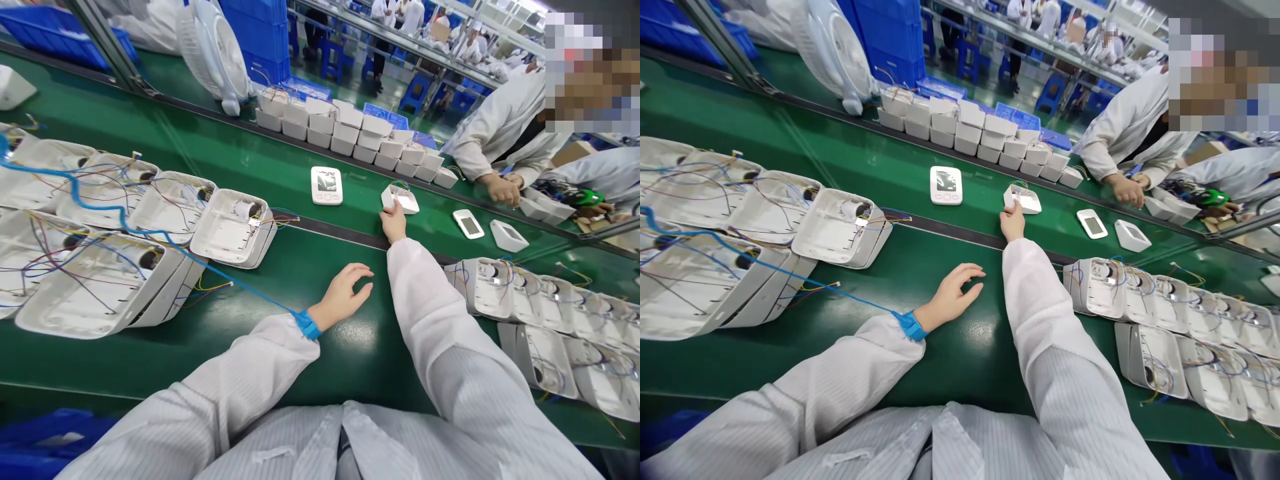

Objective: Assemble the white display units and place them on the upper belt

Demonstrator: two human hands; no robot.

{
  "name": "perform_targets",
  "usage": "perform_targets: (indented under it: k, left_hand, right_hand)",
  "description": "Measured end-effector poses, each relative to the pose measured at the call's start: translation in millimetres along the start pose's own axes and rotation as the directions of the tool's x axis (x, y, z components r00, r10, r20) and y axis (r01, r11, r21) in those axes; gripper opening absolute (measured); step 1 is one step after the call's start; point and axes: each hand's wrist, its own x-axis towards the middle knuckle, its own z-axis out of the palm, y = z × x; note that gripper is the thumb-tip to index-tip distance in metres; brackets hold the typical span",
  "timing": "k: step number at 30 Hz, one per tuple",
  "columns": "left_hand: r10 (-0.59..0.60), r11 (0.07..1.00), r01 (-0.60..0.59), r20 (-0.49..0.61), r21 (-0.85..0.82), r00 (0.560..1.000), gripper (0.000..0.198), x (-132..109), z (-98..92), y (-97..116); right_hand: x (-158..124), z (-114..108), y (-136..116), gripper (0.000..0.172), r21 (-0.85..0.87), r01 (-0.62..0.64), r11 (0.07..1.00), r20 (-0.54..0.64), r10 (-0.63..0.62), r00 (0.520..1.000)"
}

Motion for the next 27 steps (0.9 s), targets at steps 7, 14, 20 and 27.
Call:
perform_targets:
  k: [7, 14, 20, 27]
  left_hand:
    - [0.005, 1.0, -0.007, -0.104, -0.011, 0.995, 0.019, 4, -4.5, 0]
    - [-0.01, 0.999, 0.027, -0.436, 0.034, 0.9, 0.025, 14, -23.8, -8]
    - [-0.073, 0.969, 0.087, -0.07, 0.23, 0.995, 0.018, 11, -16.2, -19]
    - [-0.029, 0.975, 0.0, 0.127, 0.224, 0.991, 0.022, 10, -14.5, -14]
  right_hand:
    - [-43, -9, -4, 0.034, 0.23, 0.055, 0.972, -0.131, -0.026, 0.991]
    - [-132, -52, 9, 0.035, 0.296, 0.215, 0.93, -0.099, -0.194, 0.976]
    - [-156, -60, 20, 0.032, 0.273, 0.235, 0.933, -0.06, -0.227, 0.972]
    - [-99, -63, 35, 0.031, -0.074, 0.165, 0.983, -0.097, -0.172, 0.98]
